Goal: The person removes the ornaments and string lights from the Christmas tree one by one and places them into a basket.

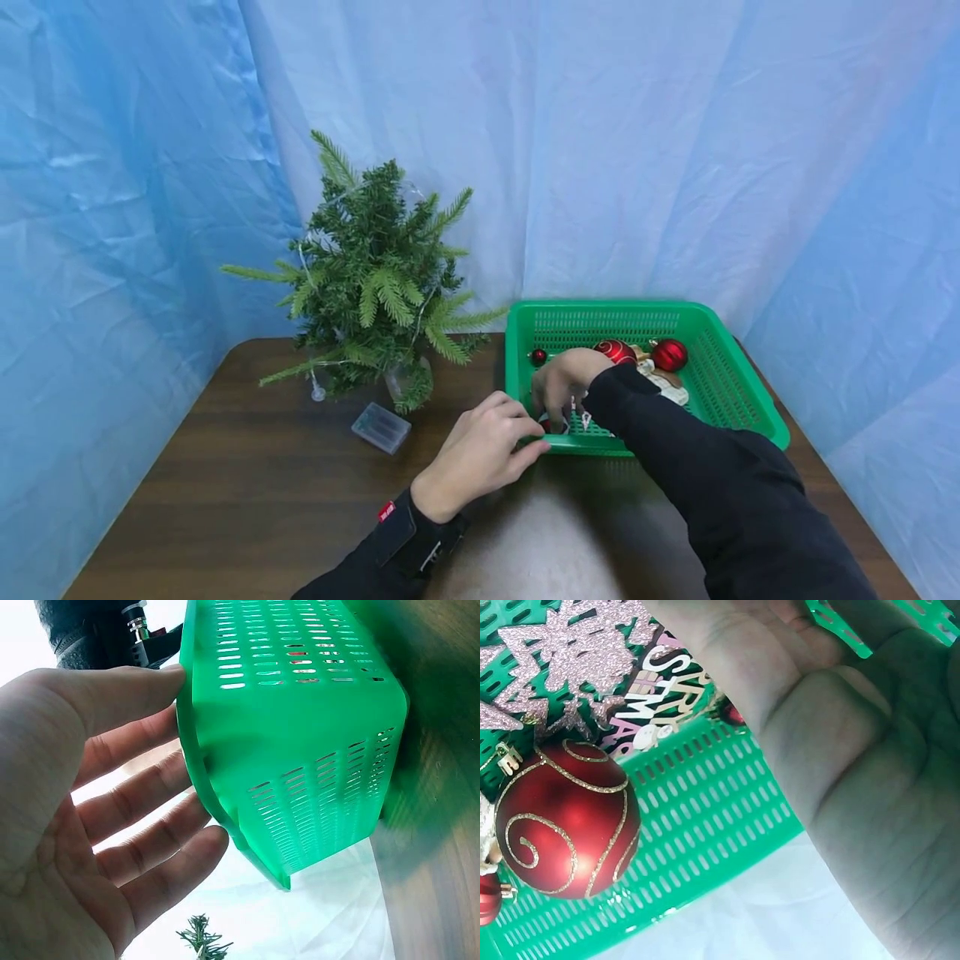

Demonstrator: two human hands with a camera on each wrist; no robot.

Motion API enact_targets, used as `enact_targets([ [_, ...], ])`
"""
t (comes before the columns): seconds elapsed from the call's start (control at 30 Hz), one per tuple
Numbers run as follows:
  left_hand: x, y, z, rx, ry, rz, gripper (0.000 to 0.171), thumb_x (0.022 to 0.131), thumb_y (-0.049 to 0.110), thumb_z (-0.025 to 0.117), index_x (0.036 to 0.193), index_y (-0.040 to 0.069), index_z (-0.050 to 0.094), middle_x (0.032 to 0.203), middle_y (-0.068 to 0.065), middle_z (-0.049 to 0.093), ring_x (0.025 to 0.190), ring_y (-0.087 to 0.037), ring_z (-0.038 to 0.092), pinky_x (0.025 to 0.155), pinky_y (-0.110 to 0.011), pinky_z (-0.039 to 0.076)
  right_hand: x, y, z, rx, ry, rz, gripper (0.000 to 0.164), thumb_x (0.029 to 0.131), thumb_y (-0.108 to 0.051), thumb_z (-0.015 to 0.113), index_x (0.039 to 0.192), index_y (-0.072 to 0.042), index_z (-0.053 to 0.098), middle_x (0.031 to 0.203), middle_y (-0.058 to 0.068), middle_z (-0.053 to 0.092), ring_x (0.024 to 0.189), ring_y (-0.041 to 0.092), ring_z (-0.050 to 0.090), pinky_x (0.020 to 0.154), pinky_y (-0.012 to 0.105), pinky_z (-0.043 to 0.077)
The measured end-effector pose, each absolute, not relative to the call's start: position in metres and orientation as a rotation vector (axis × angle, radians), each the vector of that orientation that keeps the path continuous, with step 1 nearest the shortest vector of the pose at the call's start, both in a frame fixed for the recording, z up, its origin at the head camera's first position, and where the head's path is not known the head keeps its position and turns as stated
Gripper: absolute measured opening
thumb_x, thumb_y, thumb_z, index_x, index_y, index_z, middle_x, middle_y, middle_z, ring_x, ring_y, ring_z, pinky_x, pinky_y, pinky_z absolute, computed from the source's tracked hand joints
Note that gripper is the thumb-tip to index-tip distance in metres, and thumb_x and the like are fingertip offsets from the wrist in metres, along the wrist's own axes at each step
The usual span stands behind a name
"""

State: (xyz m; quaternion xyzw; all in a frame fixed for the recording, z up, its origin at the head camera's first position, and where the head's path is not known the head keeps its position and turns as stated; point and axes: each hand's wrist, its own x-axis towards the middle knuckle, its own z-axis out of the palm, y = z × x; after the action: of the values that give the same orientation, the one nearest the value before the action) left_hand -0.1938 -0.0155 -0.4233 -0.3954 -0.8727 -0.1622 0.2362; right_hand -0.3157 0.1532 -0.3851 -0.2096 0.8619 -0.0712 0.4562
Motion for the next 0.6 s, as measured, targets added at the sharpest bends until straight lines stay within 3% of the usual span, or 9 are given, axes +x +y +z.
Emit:
enact_targets([
  [0.4, -0.1937, -0.0158, -0.4252, -1.087, -2.395, -0.452, 0.012, 0.094, 0.032, 0.075, 0.096, 0.022, 0.081, 0.093, 0.008, 0.07, 0.09, -0.011, 0.059, 0.073, -0.02, 0.053, -0.3175, 0.1549, -0.3863, -0.572, 2.12, -0.145, 0.024, 0.089, -0.006, 0.072, 0.111, -0.017, 0.072, 0.101, 0.001, 0.068, 0.102, 0.025, 0.067, 0.093, 0.049, 0.054],
  [0.53, -0.1942, -0.0153, -0.4251, -1.086, -2.389, -0.447, 0.013, 0.095, 0.032, 0.074, 0.098, 0.022, 0.081, 0.094, 0.008, 0.07, 0.091, -0.011, 0.059, 0.074, -0.02, 0.053, -0.3184, 0.1555, -0.3836, -0.613, 2.132, -0.117, 0.015, 0.089, -0.009, 0.071, 0.101, -0.018, 0.072, 0.099, -0.002, 0.064, 0.099, 0.021, 0.064, 0.094, 0.05, 0.054],
  [0.6, -0.1937, -0.015, -0.424, -1.089, -2.387, -0.441, 0.013, 0.095, 0.031, 0.074, 0.1, 0.021, 0.081, 0.096, 0.008, 0.071, 0.091, -0.012, 0.06, 0.076, -0.021, 0.053, -0.3193, 0.1557, -0.3816, -0.662, 2.137, -0.105, 0.006, 0.089, -0.01, 0.069, 0.091, -0.016, 0.071, 0.09, -0.004, 0.06, 0.087, 0.017, 0.058, 0.087, 0.044, 0.055],
])
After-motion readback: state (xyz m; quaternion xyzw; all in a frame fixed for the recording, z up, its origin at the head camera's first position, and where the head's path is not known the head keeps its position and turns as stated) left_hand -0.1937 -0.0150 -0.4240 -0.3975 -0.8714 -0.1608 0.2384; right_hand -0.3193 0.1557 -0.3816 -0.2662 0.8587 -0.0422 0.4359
